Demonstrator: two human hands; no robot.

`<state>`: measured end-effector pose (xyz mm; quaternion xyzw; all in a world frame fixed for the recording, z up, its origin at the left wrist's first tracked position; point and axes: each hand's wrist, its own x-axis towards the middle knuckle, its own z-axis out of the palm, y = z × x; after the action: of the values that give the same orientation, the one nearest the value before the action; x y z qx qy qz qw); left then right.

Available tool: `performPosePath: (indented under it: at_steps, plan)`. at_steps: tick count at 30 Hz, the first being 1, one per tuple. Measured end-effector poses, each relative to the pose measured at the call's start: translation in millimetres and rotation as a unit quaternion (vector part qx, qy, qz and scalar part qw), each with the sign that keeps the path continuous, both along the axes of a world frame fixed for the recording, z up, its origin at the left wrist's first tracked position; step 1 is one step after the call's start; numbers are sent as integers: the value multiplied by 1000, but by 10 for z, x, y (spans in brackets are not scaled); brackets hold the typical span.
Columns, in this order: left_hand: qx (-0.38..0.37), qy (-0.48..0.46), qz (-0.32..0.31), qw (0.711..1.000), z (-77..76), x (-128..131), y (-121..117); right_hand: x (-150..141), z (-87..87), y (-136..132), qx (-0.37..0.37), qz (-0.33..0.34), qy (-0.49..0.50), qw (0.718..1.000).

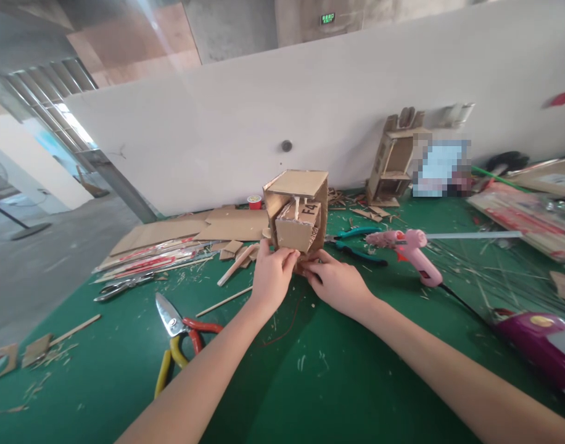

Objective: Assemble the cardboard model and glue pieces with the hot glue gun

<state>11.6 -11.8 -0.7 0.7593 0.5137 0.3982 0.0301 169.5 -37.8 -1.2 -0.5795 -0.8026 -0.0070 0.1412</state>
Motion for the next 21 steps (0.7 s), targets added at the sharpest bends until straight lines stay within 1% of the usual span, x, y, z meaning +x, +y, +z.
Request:
performPosePath:
  at_steps: [10,13,16,21]
  plan:
    - [10,12,-2,1000,10,4,-2,26,-22,22,-13,14,38,999]
    - [9,12,-1,1000,3,3,7,30,-28,30,-13,7,54,998]
    - [10,12,0,1000,-7,2,12,21,-24,27,-17,-5,41,999]
    - [16,12,6,1000,-11,0,8,12,-24,9,-14,1,27,1000]
